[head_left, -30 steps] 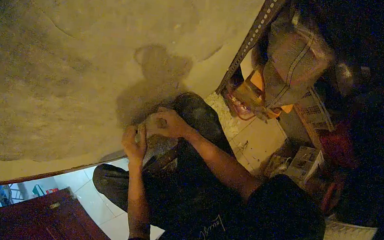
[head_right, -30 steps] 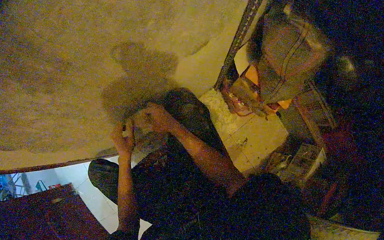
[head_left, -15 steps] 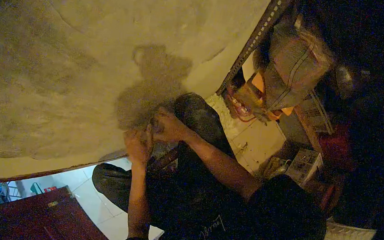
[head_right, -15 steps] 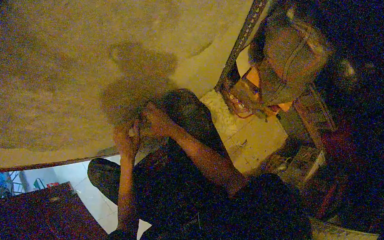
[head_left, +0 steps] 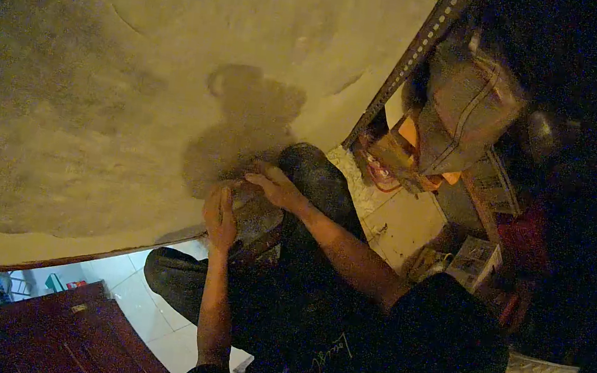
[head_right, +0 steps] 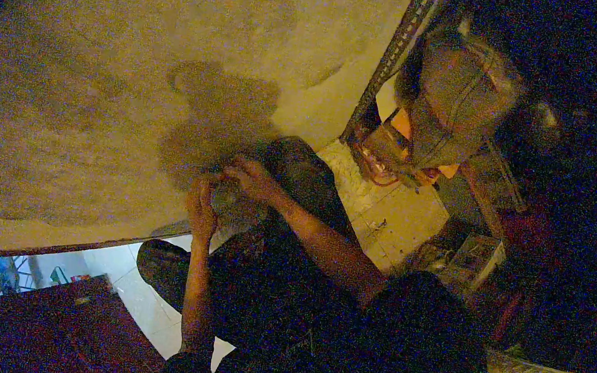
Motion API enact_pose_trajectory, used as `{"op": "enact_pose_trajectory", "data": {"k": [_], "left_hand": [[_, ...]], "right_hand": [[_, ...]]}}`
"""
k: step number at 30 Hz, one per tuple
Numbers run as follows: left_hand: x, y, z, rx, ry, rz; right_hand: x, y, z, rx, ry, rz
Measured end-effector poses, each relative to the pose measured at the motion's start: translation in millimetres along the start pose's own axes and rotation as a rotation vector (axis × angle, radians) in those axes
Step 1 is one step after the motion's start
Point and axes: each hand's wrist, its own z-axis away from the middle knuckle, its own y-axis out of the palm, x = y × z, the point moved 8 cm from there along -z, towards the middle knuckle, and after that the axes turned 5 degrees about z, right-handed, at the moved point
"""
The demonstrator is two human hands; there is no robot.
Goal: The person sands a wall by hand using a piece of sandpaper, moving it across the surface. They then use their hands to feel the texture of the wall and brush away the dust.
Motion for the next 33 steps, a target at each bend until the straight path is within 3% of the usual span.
{"op": "enact_pose_trajectory", "data": {"k": [2, 6, 8, 12, 14, 18, 21, 23, 27, 29, 33], "left_hand": [[33, -1, 9, -0.069, -0.217, 0.033], [9, 5, 3, -0.024, -0.165, 0.075], [-1, 8, 3, -0.001, -0.095, -0.089], [3, 8, 4, -0.011, -0.161, 0.028], [-5, 2, 4, -0.077, 0.125, -0.261], [8, 2, 7, -0.028, 0.122, -0.217], [15, 7, 5, 0.081, -0.034, -0.138], [15, 8, 6, 0.11, -0.033, -0.16], [14, 6, 9, 0.037, 0.13, -0.23], [41, 11, 14, 0.128, -0.173, -0.164], [52, 12, 20, 0.195, -0.15, -0.305]], "right_hand": [[-18, 10, -5, 0.306, 0.727, -0.906], [-12, -1, -11, 0.258, 0.603, -0.74], [-22, 13, -3, 0.203, 0.593, -0.71], [-20, 9, -6, 0.214, 0.582, -0.73], [-13, 8, -9, 0.283, 0.572, -0.836], [-13, 5, -11, 0.285, 0.464, -0.838], [-6, 4, -13, 0.345, 0.458, -0.994], [-11, 7, -8, 0.355, 0.602, -1.017], [-12, 9, -8, 0.304, 0.484, -0.98], [-7, 7, -9, 0.337, 0.55, -1.117], [-9, 4, -11, 0.357, 0.54, -1.101]]}}
